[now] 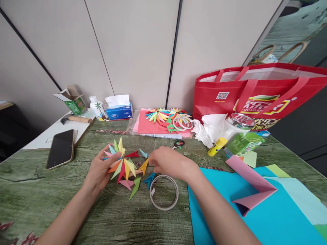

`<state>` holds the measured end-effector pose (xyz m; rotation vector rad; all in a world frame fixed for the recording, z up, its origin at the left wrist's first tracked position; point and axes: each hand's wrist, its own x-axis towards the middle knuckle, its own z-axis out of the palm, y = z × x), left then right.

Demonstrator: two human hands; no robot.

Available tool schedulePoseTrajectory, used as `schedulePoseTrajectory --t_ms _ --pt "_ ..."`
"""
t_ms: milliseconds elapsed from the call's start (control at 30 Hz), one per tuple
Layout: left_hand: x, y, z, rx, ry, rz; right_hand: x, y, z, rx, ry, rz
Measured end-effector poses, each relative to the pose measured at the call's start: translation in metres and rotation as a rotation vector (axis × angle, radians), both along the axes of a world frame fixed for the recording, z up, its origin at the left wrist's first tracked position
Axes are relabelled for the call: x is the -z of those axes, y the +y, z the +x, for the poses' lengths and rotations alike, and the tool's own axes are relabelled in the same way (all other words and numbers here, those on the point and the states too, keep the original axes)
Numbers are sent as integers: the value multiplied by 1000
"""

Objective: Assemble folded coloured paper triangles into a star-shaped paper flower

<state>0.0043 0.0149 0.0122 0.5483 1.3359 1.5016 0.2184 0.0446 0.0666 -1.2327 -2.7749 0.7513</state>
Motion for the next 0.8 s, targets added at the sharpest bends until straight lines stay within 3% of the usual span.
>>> schedulePoseTrajectory --t_ms 100,267,433,667,800 --pt "1 1 0 -25 -2 -20 19 5 -7 -27 -130 -9" --pt "2 1 1 -16 10 4 35 8 -16 -139 -82 -76" --pt "3 1 0 -21 25 -21 33 12 -8 -75 -130 -72" --pt "2 1 -1 -32 31 -26 25 21 5 -16 -33 -32" --pt "2 0 1 17 18 -40 27 16 -8 -49 69 109"
